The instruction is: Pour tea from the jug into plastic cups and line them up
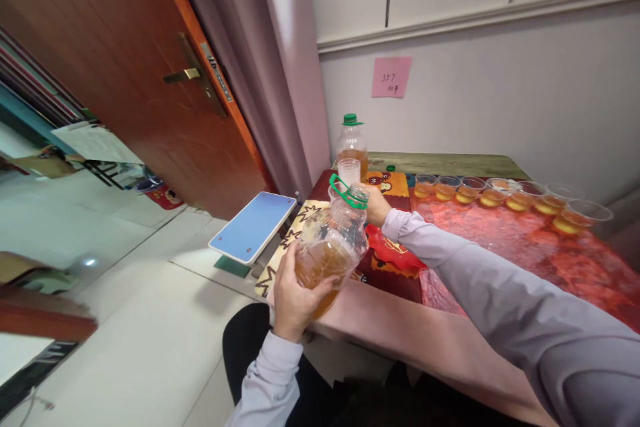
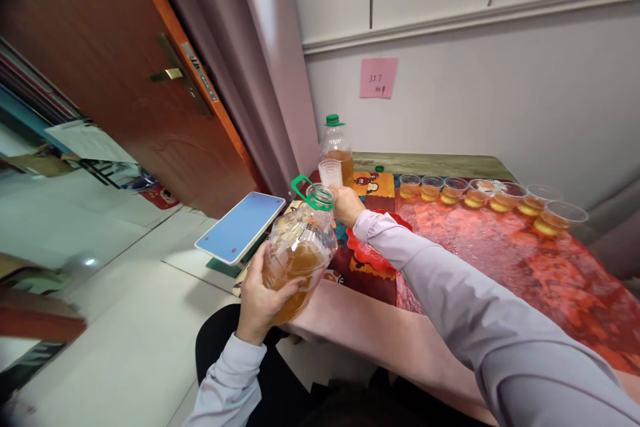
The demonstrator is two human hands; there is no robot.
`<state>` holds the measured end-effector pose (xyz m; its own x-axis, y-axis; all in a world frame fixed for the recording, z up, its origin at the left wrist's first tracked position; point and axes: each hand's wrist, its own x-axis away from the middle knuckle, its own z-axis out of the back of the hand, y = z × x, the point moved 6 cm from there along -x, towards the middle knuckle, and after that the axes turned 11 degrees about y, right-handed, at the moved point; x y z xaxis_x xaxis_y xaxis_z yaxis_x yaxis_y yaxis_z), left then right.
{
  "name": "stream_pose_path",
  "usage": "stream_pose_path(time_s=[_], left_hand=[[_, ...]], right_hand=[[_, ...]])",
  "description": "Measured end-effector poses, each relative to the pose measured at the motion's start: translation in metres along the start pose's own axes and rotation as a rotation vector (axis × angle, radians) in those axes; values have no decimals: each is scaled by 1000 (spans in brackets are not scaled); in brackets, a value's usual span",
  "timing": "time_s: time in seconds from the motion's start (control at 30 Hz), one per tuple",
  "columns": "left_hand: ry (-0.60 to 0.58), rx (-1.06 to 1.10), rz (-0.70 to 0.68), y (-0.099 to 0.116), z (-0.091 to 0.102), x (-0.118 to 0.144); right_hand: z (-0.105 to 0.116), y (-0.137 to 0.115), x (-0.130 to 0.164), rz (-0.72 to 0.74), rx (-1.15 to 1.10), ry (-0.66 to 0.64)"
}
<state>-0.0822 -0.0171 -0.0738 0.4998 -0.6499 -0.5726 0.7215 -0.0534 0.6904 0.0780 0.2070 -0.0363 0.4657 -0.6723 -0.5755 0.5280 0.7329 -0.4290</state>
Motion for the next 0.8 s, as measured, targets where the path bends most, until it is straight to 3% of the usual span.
stream_pose_path(time_s=[0.17,0.3,0.47,0.63,0.8], left_hand=[[-20,-16,9,-3,0,0],[-22,-28,17,-2,0,-2],[-10,-43,15,1,2,-4],[-10,-48,24,-1,2,-3],[-14,-45,42,-5,0,-4]], right_hand=[[59,6,6,45,-106,322],[82,19,14,34,-120,368],[85,40,29,-18,-19,322],[65,73,84,-78,63,113],[49,98,128,-172,155,42]])
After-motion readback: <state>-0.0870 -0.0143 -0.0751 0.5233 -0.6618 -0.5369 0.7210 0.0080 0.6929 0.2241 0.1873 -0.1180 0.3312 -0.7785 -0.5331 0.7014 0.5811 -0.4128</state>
